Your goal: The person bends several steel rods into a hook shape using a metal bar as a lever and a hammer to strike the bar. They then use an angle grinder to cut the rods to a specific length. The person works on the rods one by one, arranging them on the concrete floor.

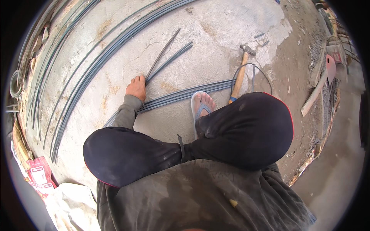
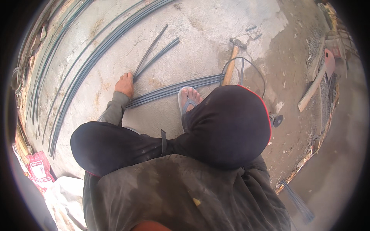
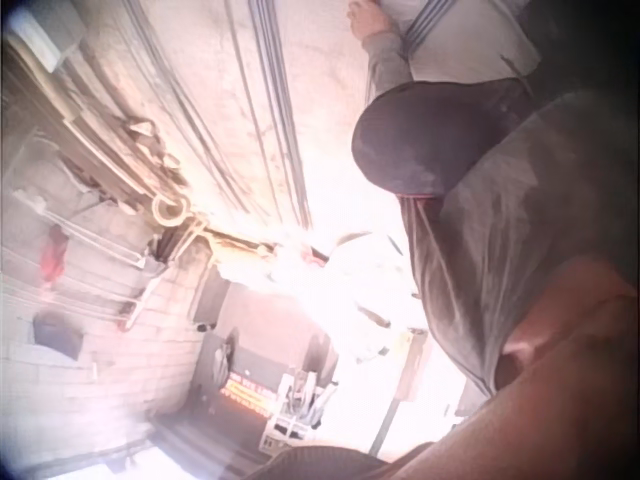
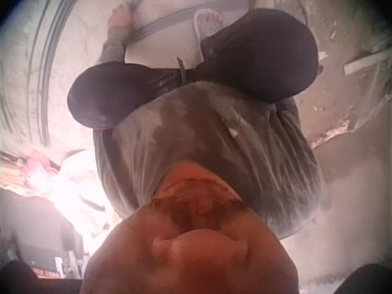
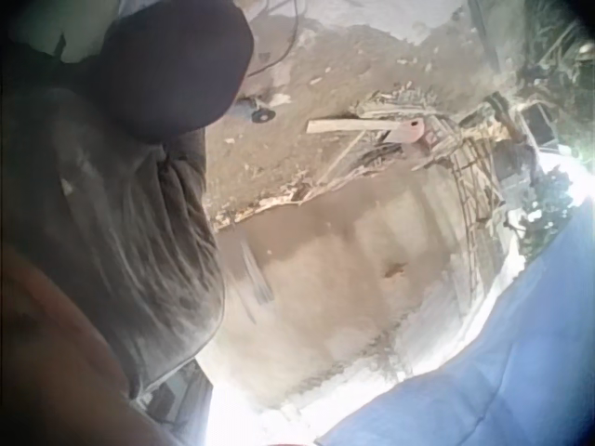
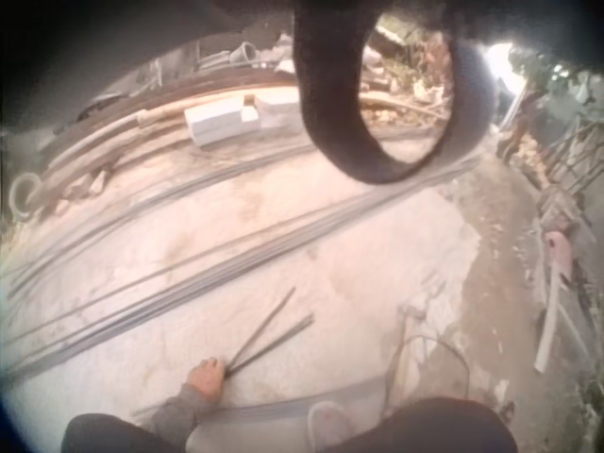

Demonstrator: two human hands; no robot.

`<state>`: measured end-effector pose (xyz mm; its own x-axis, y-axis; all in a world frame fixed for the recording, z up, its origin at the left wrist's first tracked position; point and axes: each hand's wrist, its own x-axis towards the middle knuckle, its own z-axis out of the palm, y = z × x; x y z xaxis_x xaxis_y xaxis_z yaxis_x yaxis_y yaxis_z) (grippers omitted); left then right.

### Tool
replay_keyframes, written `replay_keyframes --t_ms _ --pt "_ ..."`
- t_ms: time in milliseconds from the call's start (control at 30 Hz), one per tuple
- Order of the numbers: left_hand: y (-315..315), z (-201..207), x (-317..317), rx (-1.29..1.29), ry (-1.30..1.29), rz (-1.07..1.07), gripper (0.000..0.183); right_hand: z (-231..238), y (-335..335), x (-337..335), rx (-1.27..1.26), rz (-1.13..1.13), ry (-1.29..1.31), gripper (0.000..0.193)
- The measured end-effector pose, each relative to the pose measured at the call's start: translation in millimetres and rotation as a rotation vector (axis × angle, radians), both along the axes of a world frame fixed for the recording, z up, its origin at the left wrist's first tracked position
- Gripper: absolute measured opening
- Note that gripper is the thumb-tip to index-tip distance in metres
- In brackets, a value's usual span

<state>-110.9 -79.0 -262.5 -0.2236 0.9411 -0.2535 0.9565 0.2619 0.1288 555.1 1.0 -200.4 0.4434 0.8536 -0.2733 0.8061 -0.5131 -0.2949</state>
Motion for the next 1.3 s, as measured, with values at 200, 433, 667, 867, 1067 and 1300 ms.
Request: replay_keyframes --t_ms 200,433,667,867,1067,1300 --pt "-5 -3 0 0.181 -0.202 -0.063 0.04 18 -38 23 -0.054 -0.069 0.054 0.032" --pt "24 39 32 0.23 -0.325 -0.149 0.053 33 -60 29 -0.117 -0.101 0.119 0.031" --pt "21 0 42 0.188 -0.193 -0.194 0.059 41 -2 -48 -0.048 0.001 0.291 0.03" --pt "26 18 36 0.165 -0.264 -0.136 0.068 125 105 -187 0.338 0.145 0.668 0.029" --pt "-3 47 -4 0.52 -0.402 0.079 0.064 306 162 -308 0.749 0.251 1.25 0.026" --pt "-129 230 -98 0.916 -1.07 1.03 0.061 336 131 -442 0.374 0.296 2.008 0.024"
